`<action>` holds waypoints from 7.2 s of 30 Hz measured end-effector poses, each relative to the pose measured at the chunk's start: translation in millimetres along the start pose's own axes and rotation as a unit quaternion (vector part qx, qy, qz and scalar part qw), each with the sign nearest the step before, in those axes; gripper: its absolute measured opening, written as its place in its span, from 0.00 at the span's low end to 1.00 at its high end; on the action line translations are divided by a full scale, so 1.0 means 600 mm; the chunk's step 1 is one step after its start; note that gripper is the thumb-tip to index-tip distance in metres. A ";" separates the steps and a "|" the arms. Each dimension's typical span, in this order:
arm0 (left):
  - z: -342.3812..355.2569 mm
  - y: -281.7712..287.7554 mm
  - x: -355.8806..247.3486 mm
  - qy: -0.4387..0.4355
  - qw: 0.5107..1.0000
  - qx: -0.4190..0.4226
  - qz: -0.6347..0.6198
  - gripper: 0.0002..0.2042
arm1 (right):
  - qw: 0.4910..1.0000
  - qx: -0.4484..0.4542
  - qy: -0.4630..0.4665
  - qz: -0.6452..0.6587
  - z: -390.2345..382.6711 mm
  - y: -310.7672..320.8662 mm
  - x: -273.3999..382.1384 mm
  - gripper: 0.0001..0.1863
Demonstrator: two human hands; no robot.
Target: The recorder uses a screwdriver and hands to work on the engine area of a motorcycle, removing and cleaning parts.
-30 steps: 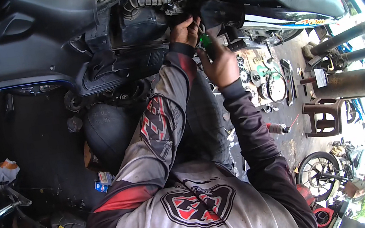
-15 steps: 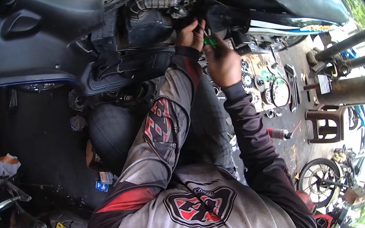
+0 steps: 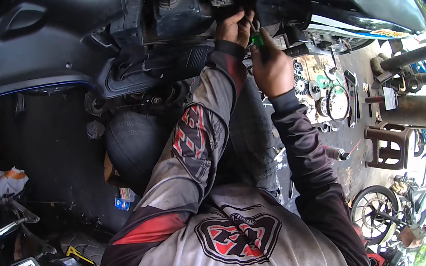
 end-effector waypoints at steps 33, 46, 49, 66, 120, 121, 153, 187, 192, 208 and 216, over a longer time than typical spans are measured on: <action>0.046 0.024 0.011 0.039 0.996 -0.002 -0.080 0.15 | 0.998 -0.052 0.021 0.007 -0.005 0.033 -0.009 0.26; 0.002 -0.011 0.007 0.009 0.999 0.035 -0.030 0.13 | 0.114 0.190 -0.417 0.882 -0.013 -0.005 -0.049 0.15; 0.031 0.011 0.005 0.045 0.997 0.008 -0.060 0.13 | 0.250 0.181 -0.428 0.850 -0.015 -0.016 -0.054 0.16; 0.000 -0.002 0.010 -0.015 0.999 -0.010 -0.033 0.12 | 0.524 0.181 -0.405 0.727 0.018 0.030 -0.039 0.16; -0.008 -0.002 0.023 0.148 0.981 0.088 -0.091 0.03 | 0.174 0.123 -0.446 0.870 -0.012 0.006 -0.014 0.17; -0.020 -0.017 0.005 0.158 0.980 0.083 -0.092 0.03 | 0.335 0.120 -0.455 0.816 -0.004 0.006 -0.001 0.18; 0.011 -0.019 -0.008 0.152 0.981 0.008 -0.117 0.07 | 0.979 0.101 -0.008 -0.177 0.015 0.040 0.039 0.23; -0.093 -0.253 -0.174 -0.478 0.336 0.158 0.796 0.23 | 0.978 0.026 -0.108 0.177 -0.267 0.085 -0.030 0.27; -0.015 -0.291 -0.180 -0.291 0.274 0.227 0.888 0.27 | 0.967 0.060 -0.119 0.216 -0.291 0.104 -0.045 0.26; -0.033 -0.299 -0.166 -0.292 0.246 0.216 0.899 0.22 | 0.968 0.076 -0.114 0.211 -0.260 0.120 -0.024 0.25; -0.134 -0.119 -0.207 -0.334 0.670 0.024 0.663 0.10 | 0.965 0.027 -0.058 0.256 -0.140 0.085 0.042 0.28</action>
Point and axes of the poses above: each hand's wrist, its own z-axis towards the middle knuckle, its own y-axis out of the back of the hand, x = y × z, the point moved 2 cm from there along z, towards the middle knuckle, and after that the axes turned 3 degrees about -y, right-handed, at the moved point
